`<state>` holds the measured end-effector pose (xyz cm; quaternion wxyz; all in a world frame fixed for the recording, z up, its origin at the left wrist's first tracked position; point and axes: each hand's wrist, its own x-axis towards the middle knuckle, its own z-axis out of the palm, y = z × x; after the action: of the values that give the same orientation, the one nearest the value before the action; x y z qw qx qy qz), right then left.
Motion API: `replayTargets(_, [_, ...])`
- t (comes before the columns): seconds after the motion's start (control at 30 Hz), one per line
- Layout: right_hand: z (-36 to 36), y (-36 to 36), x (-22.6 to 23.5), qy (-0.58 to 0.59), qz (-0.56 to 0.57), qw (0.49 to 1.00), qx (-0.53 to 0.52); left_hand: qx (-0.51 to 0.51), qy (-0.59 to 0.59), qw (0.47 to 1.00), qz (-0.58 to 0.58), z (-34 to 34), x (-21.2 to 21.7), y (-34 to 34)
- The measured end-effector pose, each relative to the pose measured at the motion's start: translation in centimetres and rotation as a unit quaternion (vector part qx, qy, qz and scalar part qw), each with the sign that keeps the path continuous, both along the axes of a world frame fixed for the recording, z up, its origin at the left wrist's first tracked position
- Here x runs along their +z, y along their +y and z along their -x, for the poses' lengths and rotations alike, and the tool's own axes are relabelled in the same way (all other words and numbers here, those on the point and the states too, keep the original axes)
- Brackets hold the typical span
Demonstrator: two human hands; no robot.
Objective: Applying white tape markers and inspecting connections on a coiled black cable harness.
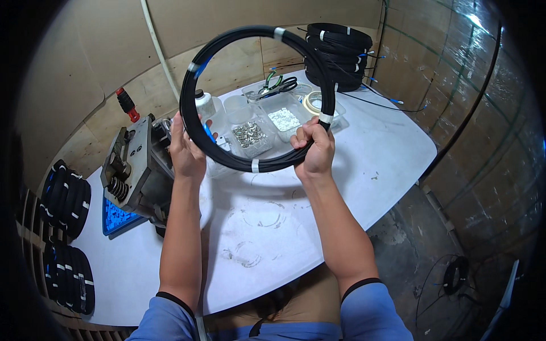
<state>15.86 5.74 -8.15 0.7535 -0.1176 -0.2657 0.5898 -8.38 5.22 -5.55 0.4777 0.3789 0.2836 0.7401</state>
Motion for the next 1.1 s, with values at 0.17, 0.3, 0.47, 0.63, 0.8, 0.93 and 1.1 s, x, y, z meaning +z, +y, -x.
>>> replayTargets(0.17, [1.7, -0.9, 0.5, 0.088, -0.016, 0.995, -0.039, -0.063, -0.103, 0.990, -0.072, -5.9, -5.5, -1.0])
replayTargets(0.3, [2.3, -1.7, 0.5, 0.170, 0.007, 0.985, -0.039, -0.180, -0.023, 0.983, -0.040, -11.6, -5.0, -3.8])
replayTargets(0.47, [4.8, -2.3, -1.0, 0.050, -0.058, 0.997, 0.016, -0.044, -0.159, 0.986, 0.010, -10.3, -0.8, -2.6])
replayTargets(0.63, [3.4, -1.9, 0.2, -0.071, -0.159, 0.984, -0.037, 0.023, -0.235, 0.971, 0.031, -5.0, 0.4, -1.5])
replayTargets(0.8, [1.7, -1.0, 0.7, -0.072, -0.087, 0.993, 0.025, 0.044, -0.141, 0.988, 0.046, -2.4, -0.1, -1.0])
replayTargets(0.93, [1.3, 0.0, 0.0, -0.040, 0.030, 0.999, 0.015, 0.051, -0.075, 0.994, 0.058, -2.5, -0.3, -0.7])
replayTargets(1.1, [0.7, -1.1, 1.2, -0.076, 0.026, 0.997, -0.016, 0.036, -0.090, 0.991, 0.091, -2.9, -0.7, -0.6])
